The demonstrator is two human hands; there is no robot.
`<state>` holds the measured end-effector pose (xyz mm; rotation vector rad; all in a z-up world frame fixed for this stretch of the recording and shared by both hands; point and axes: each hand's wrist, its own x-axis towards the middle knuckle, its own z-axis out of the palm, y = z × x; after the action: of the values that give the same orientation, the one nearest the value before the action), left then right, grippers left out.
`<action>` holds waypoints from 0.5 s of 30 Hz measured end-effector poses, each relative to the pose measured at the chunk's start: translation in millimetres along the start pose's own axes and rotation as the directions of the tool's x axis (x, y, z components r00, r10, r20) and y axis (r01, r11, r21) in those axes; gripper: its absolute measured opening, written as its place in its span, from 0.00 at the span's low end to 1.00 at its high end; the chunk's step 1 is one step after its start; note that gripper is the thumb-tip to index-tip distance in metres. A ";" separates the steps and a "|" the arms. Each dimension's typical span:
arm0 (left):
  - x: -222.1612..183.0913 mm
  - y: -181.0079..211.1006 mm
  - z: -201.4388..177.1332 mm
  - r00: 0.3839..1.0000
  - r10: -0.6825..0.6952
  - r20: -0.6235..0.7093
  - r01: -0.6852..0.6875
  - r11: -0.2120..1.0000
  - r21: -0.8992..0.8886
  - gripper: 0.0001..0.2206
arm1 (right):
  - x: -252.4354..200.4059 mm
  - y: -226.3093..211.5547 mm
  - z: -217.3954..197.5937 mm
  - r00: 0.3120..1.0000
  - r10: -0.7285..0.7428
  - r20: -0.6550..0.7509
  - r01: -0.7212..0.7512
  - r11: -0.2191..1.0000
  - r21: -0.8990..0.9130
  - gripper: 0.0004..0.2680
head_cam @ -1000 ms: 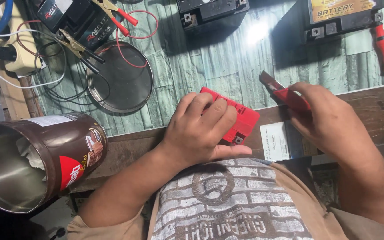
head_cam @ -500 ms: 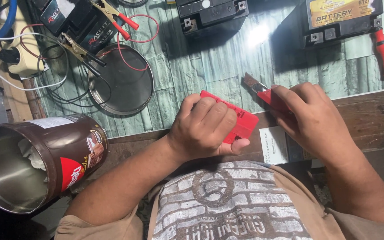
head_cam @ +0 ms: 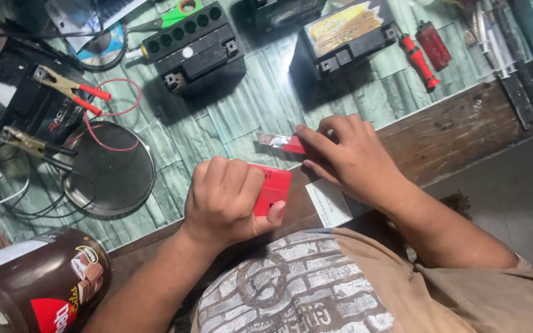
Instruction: Using a utility knife and a metal tool to pry open and clean the top of a red battery casing.
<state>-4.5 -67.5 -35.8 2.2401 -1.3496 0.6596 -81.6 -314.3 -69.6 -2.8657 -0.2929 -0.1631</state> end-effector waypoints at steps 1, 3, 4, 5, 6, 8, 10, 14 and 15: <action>-0.9 0.2 0.2 1.000 0.012 -0.005 -0.012 1.000 -0.012 0.24 | -0.9 -0.2 -1.3 1.000 0.014 -0.003 -0.015 1.000 -0.009 0.18; -3.8 0.4 -0.1 0.999 -0.008 0.042 0.008 1.000 0.009 0.24 | -2.0 -0.8 -2.8 0.999 0.032 0.013 -0.032 0.999 0.044 0.20; -4.5 0.3 0.3 0.999 0.001 0.038 -0.001 1.000 0.000 0.24 | -2.9 -0.4 -3.6 0.999 0.043 0.010 -0.043 0.998 0.037 0.20; -5.3 0.0 0.7 0.999 -0.006 0.047 0.006 1.000 0.003 0.24 | -3.8 -0.1 -4.3 0.999 0.045 0.006 -0.046 0.998 0.052 0.21; -6.2 0.0 1.2 0.998 -0.015 0.055 0.014 1.000 0.006 0.25 | -4.7 0.3 -5.2 0.999 0.047 0.003 -0.047 0.997 0.066 0.21; -7.3 -0.7 1.9 0.998 -0.010 0.061 0.010 1.000 0.005 0.25 | -8.0 5.4 -8.8 0.997 0.053 -0.050 -0.048 0.995 0.088 0.21; -8.9 -1.4 2.5 0.998 -0.008 0.069 0.007 1.000 0.008 0.25 | -14.7 19.0 -8.7 0.993 0.056 -0.104 -0.044 0.993 0.112 0.21; -12.4 -2.5 3.0 0.997 -0.013 0.072 0.013 1.000 0.009 0.26 | -39.4 69.8 -12.0 0.947 0.190 -0.258 -0.144 0.972 0.188 0.15; -13.1 -2.5 3.2 0.998 -0.016 0.063 0.016 1.000 0.010 0.27 | -47.1 84.2 -15.6 0.913 0.268 -0.308 -0.221 0.959 0.177 0.12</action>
<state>-7.1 -59.3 -46.5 2.2949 -1.3592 0.5962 -110.8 -406.8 -81.3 -2.6463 0.1180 -0.5436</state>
